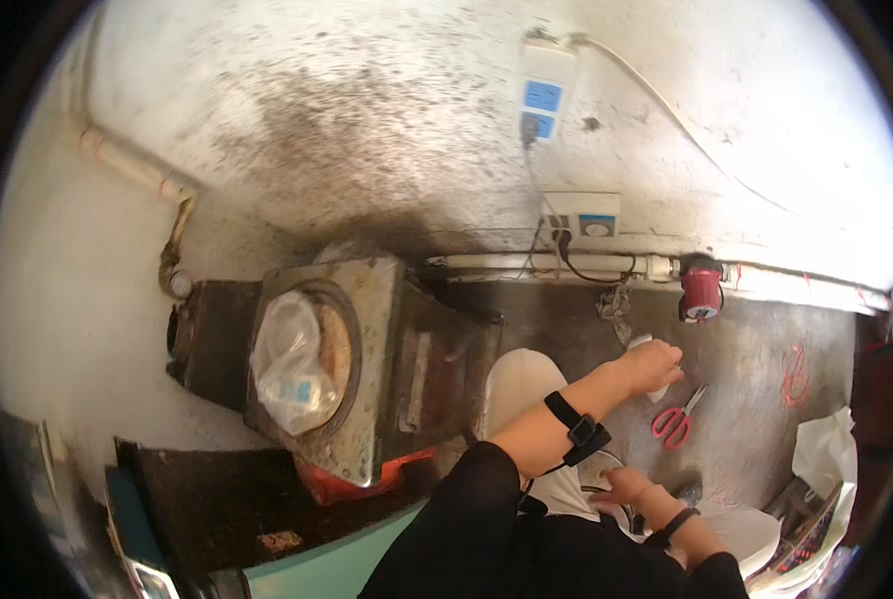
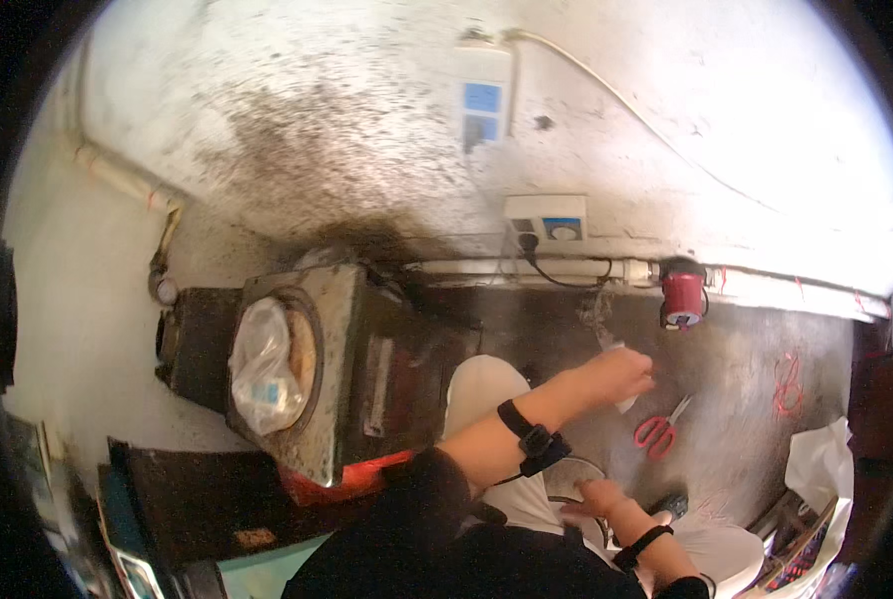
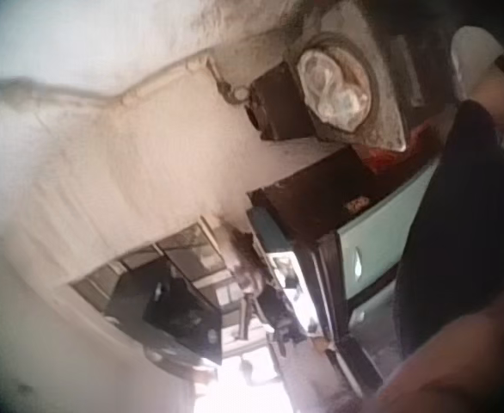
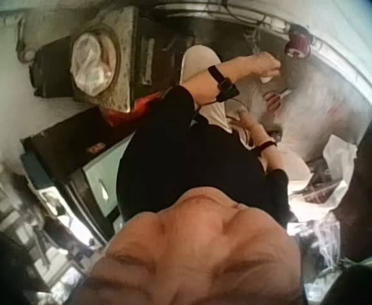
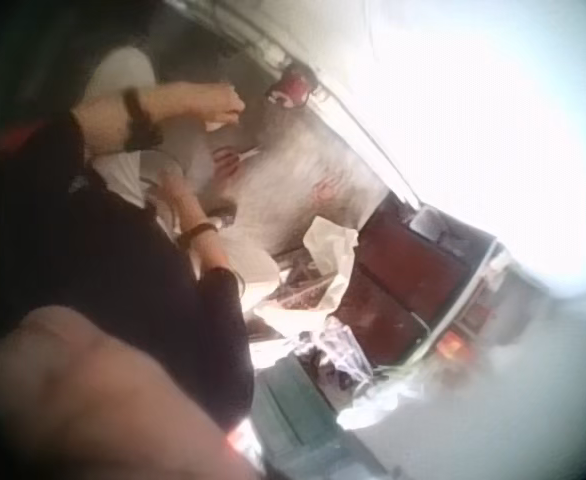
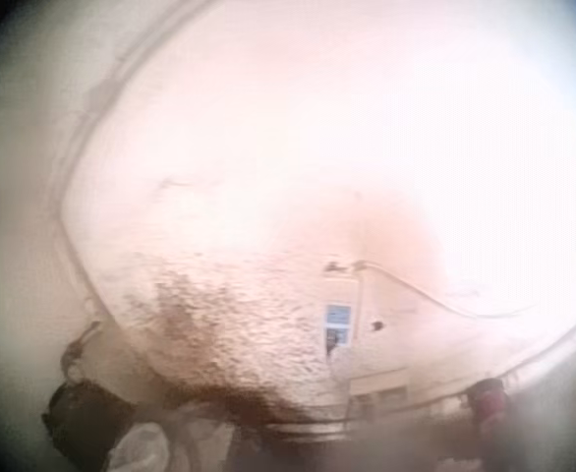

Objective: The person kneels beside a wall-mounted electrical box and uses red-handled scissors to cut and strip a red wire. They then connect the wire to a terminal inside the box and secure it with tape.

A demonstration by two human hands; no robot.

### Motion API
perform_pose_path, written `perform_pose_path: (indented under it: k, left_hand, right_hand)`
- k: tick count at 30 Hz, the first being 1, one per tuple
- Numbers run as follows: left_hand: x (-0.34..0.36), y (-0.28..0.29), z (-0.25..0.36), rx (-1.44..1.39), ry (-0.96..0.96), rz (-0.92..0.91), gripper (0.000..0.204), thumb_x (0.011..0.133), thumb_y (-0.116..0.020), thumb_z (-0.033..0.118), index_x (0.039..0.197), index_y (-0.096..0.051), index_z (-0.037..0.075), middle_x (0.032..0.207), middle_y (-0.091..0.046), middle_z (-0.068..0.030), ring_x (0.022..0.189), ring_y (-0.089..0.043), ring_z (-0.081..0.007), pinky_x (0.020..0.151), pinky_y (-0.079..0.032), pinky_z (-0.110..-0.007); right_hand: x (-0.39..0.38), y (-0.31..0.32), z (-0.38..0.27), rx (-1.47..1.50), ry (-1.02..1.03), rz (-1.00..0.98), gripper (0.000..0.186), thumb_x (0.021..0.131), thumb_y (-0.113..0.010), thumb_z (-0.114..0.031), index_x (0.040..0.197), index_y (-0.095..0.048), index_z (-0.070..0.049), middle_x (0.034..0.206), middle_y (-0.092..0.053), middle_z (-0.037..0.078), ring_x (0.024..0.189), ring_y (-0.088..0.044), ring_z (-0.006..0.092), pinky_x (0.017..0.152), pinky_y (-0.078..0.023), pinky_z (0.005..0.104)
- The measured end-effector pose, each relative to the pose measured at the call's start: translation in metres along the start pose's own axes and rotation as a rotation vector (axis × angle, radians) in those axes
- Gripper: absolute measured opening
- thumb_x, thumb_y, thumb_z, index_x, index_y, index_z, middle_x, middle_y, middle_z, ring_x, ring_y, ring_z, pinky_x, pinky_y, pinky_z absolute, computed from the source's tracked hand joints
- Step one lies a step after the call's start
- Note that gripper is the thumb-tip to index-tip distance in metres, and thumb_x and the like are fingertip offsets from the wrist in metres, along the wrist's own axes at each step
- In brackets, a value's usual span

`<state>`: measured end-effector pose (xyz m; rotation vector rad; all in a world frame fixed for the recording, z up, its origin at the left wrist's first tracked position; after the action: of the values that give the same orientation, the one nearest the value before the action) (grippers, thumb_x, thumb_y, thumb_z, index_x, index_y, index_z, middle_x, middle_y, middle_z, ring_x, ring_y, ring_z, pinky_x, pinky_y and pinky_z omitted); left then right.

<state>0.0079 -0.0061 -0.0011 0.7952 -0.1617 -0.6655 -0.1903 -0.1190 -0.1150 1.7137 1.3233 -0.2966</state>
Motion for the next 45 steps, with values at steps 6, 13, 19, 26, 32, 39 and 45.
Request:
perform_pose_path:
  k: [6, 13, 19, 26, 32, 39, 45]
  left_hand:
    - [-0.045, 0.016, 0.045, -0.246, -0.159, 0.153, 0.028, 0.077, -0.061, 0.028, 0.079, -0.059, 0.000, 0.076, -0.060, -0.0206, 0.075, -0.058, -0.0401, 0.067, -0.047, -0.044]
    - [-0.110, 0.021, 0.096, -0.352, -0.314, 0.119, 0.027, 0.078, -0.062, 0.025, 0.085, -0.057, 0.000, 0.084, -0.058, -0.0192, 0.080, -0.057, -0.0375, 0.070, -0.045, -0.041]
    - [-0.195, 0.082, 0.090, -0.217, -0.101, 0.251, 0.025, 0.077, -0.063, 0.020, 0.093, -0.055, 0.002, 0.089, -0.055, -0.0166, 0.084, -0.055, -0.0359, 0.072, -0.044, -0.041]
    - [-0.335, 0.162, 0.083, 0.236, 0.142, 0.951, 0.030, 0.074, -0.066, 0.013, 0.100, -0.055, 0.005, 0.095, -0.057, -0.0150, 0.090, -0.055, -0.0340, 0.077, -0.047, -0.040]
    - [-0.445, 0.234, 0.040, 0.590, 0.806, 1.263, 0.058, 0.069, -0.073, 0.017, 0.116, -0.047, -0.003, 0.121, -0.046, -0.0218, 0.114, -0.042, -0.0367, 0.094, -0.038, -0.041]
    - [-0.456, 0.215, 0.007, 0.509, 0.838, 1.171, 0.060, 0.073, -0.069, 0.013, 0.124, -0.042, -0.001, 0.134, -0.036, -0.0218, 0.122, -0.037, -0.0388, 0.098, -0.036, -0.041]
    - [-0.448, 0.200, 0.017, 0.465, 0.776, 1.248, 0.056, 0.075, -0.066, 0.010, 0.124, -0.041, -0.001, 0.136, -0.031, -0.0213, 0.121, -0.036, -0.0404, 0.097, -0.036, -0.042]
  right_hand:
    - [-0.055, 0.080, -0.006, 0.946, -0.050, 0.931, 0.054, 0.062, -0.076, -0.013, 0.110, -0.055, -0.003, 0.108, -0.058, 0.013, 0.093, -0.058, 0.0235, 0.078, -0.047, 0.0356]
    - [-0.080, 0.090, -0.021, 0.530, 0.152, 0.977, 0.026, 0.074, -0.067, -0.011, 0.097, -0.061, -0.002, 0.077, -0.059, 0.003, 0.064, -0.054, 0.0132, 0.058, -0.046, 0.0277]
    - [-0.078, 0.104, -0.050, 0.705, 0.125, 0.765, 0.011, 0.077, -0.060, -0.007, 0.083, -0.060, 0.001, 0.069, -0.059, 0.008, 0.064, -0.054, 0.0159, 0.059, -0.042, 0.0302]
    - [-0.069, 0.102, -0.059, 0.346, 0.068, 0.851, 0.012, 0.074, -0.059, -0.010, 0.080, -0.058, 0.000, 0.063, -0.054, 0.013, 0.062, -0.051, 0.0213, 0.060, -0.040, 0.0336]
    - [-0.061, 0.082, -0.045, 0.303, 0.026, 0.797, 0.017, 0.072, -0.061, -0.015, 0.084, -0.061, -0.003, 0.068, -0.058, 0.016, 0.075, -0.054, 0.0352, 0.076, -0.039, 0.0414]
    - [-0.064, 0.080, -0.055, 0.466, -0.018, 0.735, 0.015, 0.075, -0.061, -0.015, 0.078, -0.057, -0.001, 0.064, -0.056, 0.015, 0.063, -0.054, 0.0290, 0.076, -0.039, 0.0401]
    - [-0.061, 0.076, -0.045, 0.382, -0.006, 0.657, 0.015, 0.075, -0.060, -0.013, 0.077, -0.053, 0.000, 0.064, -0.056, 0.015, 0.064, -0.052, 0.0289, 0.083, -0.034, 0.0432]
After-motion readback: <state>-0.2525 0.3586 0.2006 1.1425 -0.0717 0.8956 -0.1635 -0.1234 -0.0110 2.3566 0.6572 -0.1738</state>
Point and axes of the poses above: each hand's wrist, its own x-axis towards the middle knuckle, its own y-axis out of the back of the hand, z = x × y, the point moved 1 cm from there along x, towards the middle knuckle
